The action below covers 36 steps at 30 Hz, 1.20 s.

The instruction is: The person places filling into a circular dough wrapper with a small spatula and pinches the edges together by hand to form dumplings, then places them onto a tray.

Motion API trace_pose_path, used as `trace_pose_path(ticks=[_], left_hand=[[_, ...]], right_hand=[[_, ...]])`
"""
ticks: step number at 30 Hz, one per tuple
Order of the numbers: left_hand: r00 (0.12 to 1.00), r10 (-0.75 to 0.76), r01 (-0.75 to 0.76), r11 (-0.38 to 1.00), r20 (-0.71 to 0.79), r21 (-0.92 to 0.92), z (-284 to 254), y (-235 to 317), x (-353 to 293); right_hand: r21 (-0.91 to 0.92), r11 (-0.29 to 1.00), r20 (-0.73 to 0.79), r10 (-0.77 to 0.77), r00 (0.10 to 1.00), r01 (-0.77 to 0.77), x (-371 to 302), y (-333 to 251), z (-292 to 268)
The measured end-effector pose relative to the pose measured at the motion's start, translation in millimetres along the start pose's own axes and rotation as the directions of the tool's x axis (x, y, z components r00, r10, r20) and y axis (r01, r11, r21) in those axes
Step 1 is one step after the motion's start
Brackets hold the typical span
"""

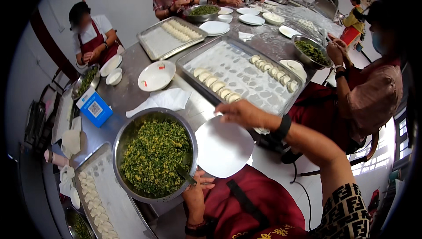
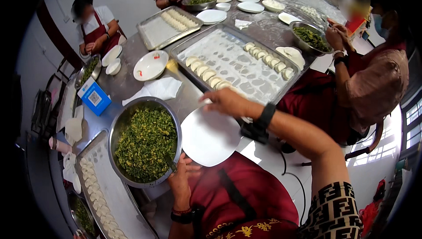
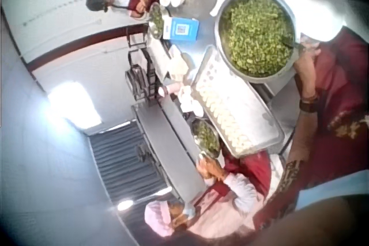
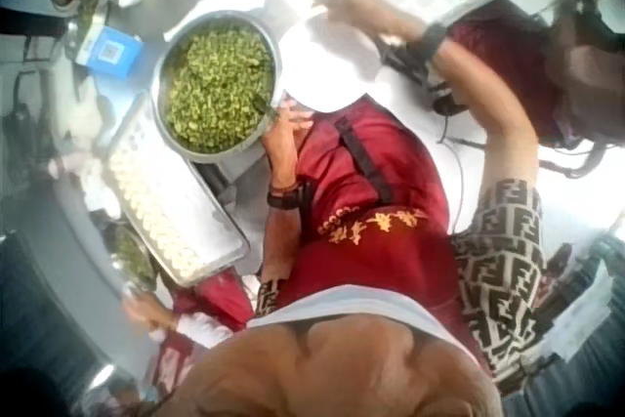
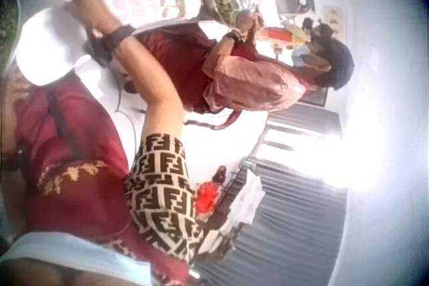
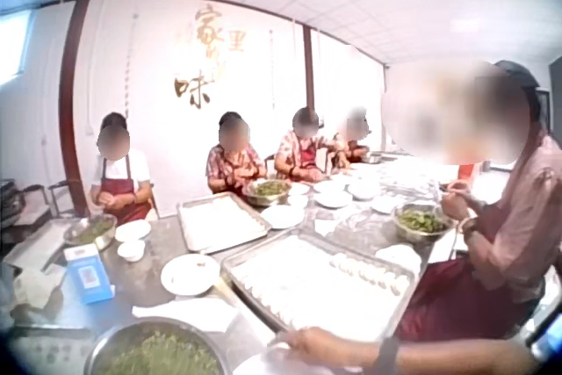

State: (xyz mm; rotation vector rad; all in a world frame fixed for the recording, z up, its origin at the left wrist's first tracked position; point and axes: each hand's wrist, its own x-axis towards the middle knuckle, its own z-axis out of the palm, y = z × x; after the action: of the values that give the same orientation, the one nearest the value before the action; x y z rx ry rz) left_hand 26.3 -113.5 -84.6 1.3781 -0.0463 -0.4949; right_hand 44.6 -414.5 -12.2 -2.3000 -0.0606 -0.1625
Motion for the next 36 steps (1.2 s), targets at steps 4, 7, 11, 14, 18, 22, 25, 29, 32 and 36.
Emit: trace_pose_path(ticks=[4,7,11,14,18,22,25,29,32,36], left_hand=[[1.000,-0.003,0.003,1.000,0.006,-0.009,0.4,0.8,-0.7],[1.000,0.006,-0.005,0.999,0.010,-0.035,1.2,0.9,-1.6],[0.998,-0.023,0.021,0.999,-0.064,-0.034,-2.3,-0.2,0.4],[0.994,-0.038,0.033,0.998,-0.099,-0.046,2.3,0.7,1.2],[0.994,0.002,-0.009,0.998,-0.109,-0.065,8.0,2.5,-0.8],[0.990,0.016,-0.024,0.998,-0.138,-0.056,10.3,-0.5,1.1],[0.988,0.036,-0.043,0.998,-0.153,-0.040,11.5,-3.0,4.2],[0.994,0.030,-0.025,0.999,-0.101,0.044,13.1,-8.8,10.6],[0.998,0.018,-0.007,0.984,-0.059,0.179,25.0,-1.7,12.7],[0.997,0.004,0.018,0.955,-0.074,0.296,31.7,0.4,21.1]], right_hand=[[-0.057,0.985,-0.062,-0.165,0.984,0.161,-66.2,-22.9,44.2],[-0.260,0.959,-0.250,-0.183,0.951,0.116,-106.7,-37.2,68.0],[-0.260,0.966,-0.378,-0.092,0.921,-0.011,-133.6,-36.3,98.6],[-0.292,0.954,-0.354,-0.043,0.934,-0.067,-139.5,-31.0,109.2],[-0.343,0.938,-0.288,-0.051,0.956,-0.053,-134.8,-32.4,103.8],[-0.371,0.928,-0.305,-0.084,0.949,-0.037,-130.3,-28.9,101.4],[-0.366,0.929,-0.360,-0.082,0.929,-0.059,-122.5,-24.7,104.5],[-0.358,0.929,-0.463,-0.091,0.882,-0.092,-112.6,-24.9,109.3],[-0.366,0.923,-0.512,-0.090,0.854,-0.122,-102.2,-22.0,114.0],[-0.332,0.921,-0.536,-0.007,0.844,-0.203,-87.1,-28.7,115.9]])
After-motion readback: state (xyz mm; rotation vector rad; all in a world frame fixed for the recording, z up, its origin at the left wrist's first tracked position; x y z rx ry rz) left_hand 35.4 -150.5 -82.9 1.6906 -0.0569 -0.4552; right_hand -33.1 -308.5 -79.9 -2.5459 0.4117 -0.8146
